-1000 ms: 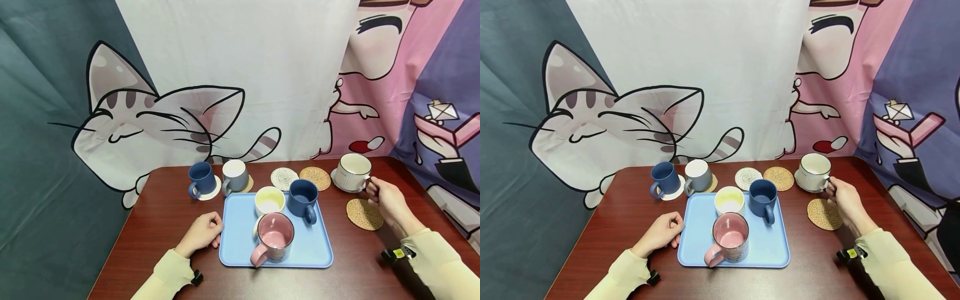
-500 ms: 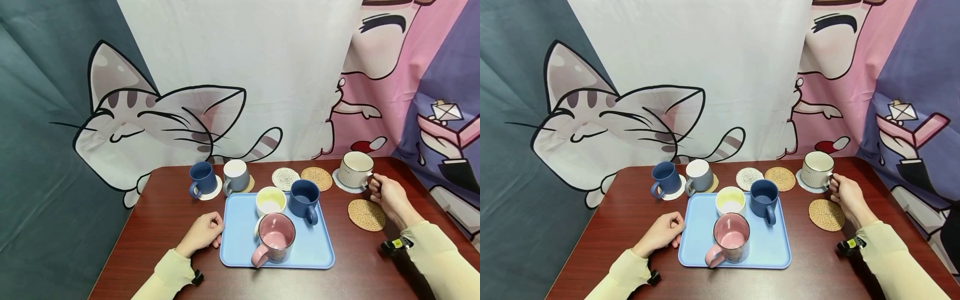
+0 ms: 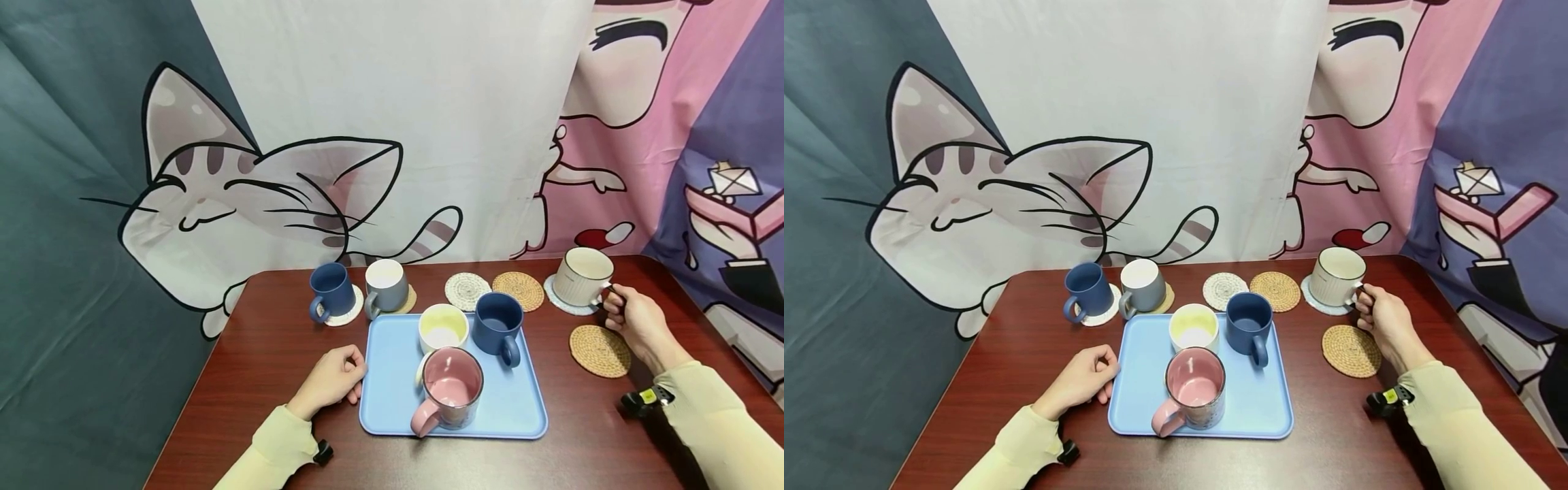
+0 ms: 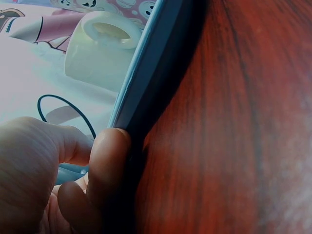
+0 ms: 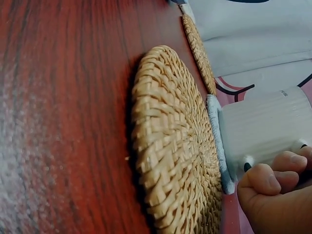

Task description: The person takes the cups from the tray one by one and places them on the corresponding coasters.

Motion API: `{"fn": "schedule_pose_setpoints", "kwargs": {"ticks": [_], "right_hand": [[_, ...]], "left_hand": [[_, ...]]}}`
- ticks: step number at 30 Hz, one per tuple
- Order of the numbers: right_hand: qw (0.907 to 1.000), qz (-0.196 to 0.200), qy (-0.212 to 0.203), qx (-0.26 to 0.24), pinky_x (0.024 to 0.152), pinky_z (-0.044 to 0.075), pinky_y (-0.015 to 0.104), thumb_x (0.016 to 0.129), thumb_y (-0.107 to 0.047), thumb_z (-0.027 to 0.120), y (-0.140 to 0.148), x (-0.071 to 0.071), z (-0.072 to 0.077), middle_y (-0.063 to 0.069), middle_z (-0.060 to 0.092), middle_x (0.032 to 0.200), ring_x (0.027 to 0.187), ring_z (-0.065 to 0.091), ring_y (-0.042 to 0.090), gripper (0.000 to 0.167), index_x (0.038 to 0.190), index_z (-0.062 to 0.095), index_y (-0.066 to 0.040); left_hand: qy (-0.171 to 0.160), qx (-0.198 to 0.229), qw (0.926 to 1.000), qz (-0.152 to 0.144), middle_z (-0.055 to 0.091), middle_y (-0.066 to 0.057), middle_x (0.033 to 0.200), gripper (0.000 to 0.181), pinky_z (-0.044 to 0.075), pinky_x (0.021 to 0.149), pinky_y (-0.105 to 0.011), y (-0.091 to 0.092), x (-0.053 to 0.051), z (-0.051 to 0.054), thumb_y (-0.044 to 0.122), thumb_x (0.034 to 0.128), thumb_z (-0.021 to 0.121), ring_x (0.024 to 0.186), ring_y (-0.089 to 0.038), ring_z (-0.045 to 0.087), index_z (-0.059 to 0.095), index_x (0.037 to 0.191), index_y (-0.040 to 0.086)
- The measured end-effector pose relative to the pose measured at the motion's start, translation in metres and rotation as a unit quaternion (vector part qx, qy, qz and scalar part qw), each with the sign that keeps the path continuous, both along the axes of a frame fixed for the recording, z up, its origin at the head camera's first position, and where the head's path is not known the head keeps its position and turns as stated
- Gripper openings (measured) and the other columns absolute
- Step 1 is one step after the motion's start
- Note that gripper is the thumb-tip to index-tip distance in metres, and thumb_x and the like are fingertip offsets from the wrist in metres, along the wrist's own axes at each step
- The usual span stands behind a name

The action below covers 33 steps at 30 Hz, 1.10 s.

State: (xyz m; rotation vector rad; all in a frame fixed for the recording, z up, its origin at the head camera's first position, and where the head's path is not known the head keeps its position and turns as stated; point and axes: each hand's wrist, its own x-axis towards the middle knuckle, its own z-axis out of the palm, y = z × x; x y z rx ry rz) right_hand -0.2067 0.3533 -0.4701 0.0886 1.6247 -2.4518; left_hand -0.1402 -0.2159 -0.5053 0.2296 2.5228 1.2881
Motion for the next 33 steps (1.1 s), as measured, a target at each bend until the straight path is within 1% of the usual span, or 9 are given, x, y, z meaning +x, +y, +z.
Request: {"fn": "schedule_pose_setpoints", "kwargs": {"ticks": [4, 7, 10, 12, 15, 20, 27, 31, 33], "right_hand": [[0.9996, -0.009, -0.008, 0.025, 0.061, 0.004, 0.036, 0.114, -0.024, 0.025, 0.000, 0.000, 0.000, -0.001, 0.022, 0.071, 0.069, 0.005, 0.020, 0.045, 0.072, 0.041, -0.016], [0.9973, -0.015, -0.012, 0.070, 0.061, 0.008, 0.038, 0.114, -0.028, 0.026, 0.000, 0.000, 0.001, -0.005, 0.035, 0.068, 0.065, 0.013, 0.018, 0.045, 0.073, 0.044, -0.016], [0.9927, -0.030, -0.014, 0.116, 0.057, 0.015, 0.037, 0.114, -0.031, 0.030, 0.000, 0.002, 0.001, -0.007, 0.050, 0.068, 0.058, 0.030, 0.013, 0.047, 0.074, 0.050, -0.016], [0.9896, -0.043, -0.014, 0.137, 0.053, 0.022, 0.034, 0.113, -0.032, 0.033, 0.000, 0.003, 0.001, -0.007, 0.058, 0.068, 0.057, 0.045, 0.009, 0.048, 0.075, 0.055, -0.015], [0.9863, -0.056, -0.014, 0.155, 0.053, 0.036, 0.027, 0.112, -0.034, 0.037, 0.001, 0.006, 0.000, -0.007, 0.066, 0.071, 0.058, 0.055, 0.008, 0.046, 0.078, 0.060, -0.015], [0.9805, -0.064, -0.015, 0.185, 0.057, 0.046, 0.025, 0.112, -0.036, 0.037, -0.001, 0.007, 0.000, -0.010, 0.069, 0.075, 0.060, 0.059, 0.007, 0.043, 0.083, 0.061, -0.016], [0.9772, -0.084, -0.021, 0.194, 0.056, 0.048, 0.024, 0.111, -0.037, 0.040, -0.002, 0.009, -0.001, -0.012, 0.068, 0.076, 0.059, 0.062, 0.007, 0.037, 0.088, 0.061, -0.018], [0.9645, -0.116, -0.016, 0.237, 0.055, 0.047, 0.024, 0.111, -0.035, 0.043, -0.004, 0.011, 0.001, -0.015, 0.067, 0.077, 0.059, 0.063, 0.006, 0.027, 0.098, 0.057, -0.016], [0.9511, -0.137, -0.012, 0.277, 0.054, 0.047, 0.024, 0.110, -0.035, 0.045, -0.006, 0.013, 0.003, -0.018, 0.065, 0.076, 0.059, 0.064, 0.005, 0.022, 0.102, 0.055, -0.017]], "left_hand": [[-0.001, 0.002, 1.0000, 0.002, 0.066, -0.003, 0.056, 0.014, 0.043, 0.041, -0.024, 0.000, 0.000, 0.001, 0.018, 0.1010, 0.061, 0.044, -0.014, 0.063, 0.060, 0.091, 0.009], [-0.001, 0.004, 1.0000, 0.003, 0.066, -0.003, 0.056, 0.014, 0.043, 0.041, -0.024, 0.000, 0.001, 0.001, 0.018, 0.1012, 0.061, 0.044, -0.014, 0.063, 0.061, 0.091, 0.009], [0.000, 0.004, 1.0000, 0.003, 0.066, -0.003, 0.056, 0.014, 0.042, 0.041, -0.024, 0.000, 0.001, 0.000, 0.018, 0.1011, 0.061, 0.044, -0.014, 0.063, 0.061, 0.090, 0.009], [0.001, 0.003, 1.0000, 0.002, 0.066, -0.003, 0.056, 0.014, 0.043, 0.041, -0.024, 0.000, 0.001, 0.000, 0.018, 0.1011, 0.061, 0.044, -0.014, 0.063, 0.061, 0.090, 0.009], [0.002, 0.004, 1.0000, 0.002, 0.066, -0.003, 0.056, 0.014, 0.043, 0.041, -0.025, 0.000, 0.001, 0.000, 0.018, 0.1010, 0.061, 0.044, -0.014, 0.063, 0.060, 0.090, 0.009], [0.003, 0.006, 1.0000, 0.002, 0.067, -0.002, 0.056, 0.014, 0.043, 0.041, -0.024, 0.000, 0.000, -0.001, 0.018, 0.1009, 0.061, 0.044, -0.014, 0.063, 0.060, 0.090, 0.010], [0.001, 0.008, 1.0000, 0.002, 0.067, 0.000, 0.056, 0.013, 0.044, 0.041, -0.024, 0.000, 0.000, 0.000, 0.019, 0.1008, 0.060, 0.044, -0.013, 0.064, 0.060, 0.090, 0.011], [0.000, 0.006, 1.0000, 0.001, 0.066, -0.001, 0.056, 0.013, 0.043, 0.041, -0.024, 0.000, 0.000, -0.001, 0.018, 0.1008, 0.060, 0.044, -0.014, 0.063, 0.060, 0.090, 0.010], [0.003, 0.004, 1.0000, 0.000, 0.066, -0.001, 0.056, 0.013, 0.043, 0.041, -0.024, 0.000, 0.000, -0.001, 0.018, 0.1008, 0.060, 0.044, -0.014, 0.063, 0.060, 0.090, 0.010]]}}
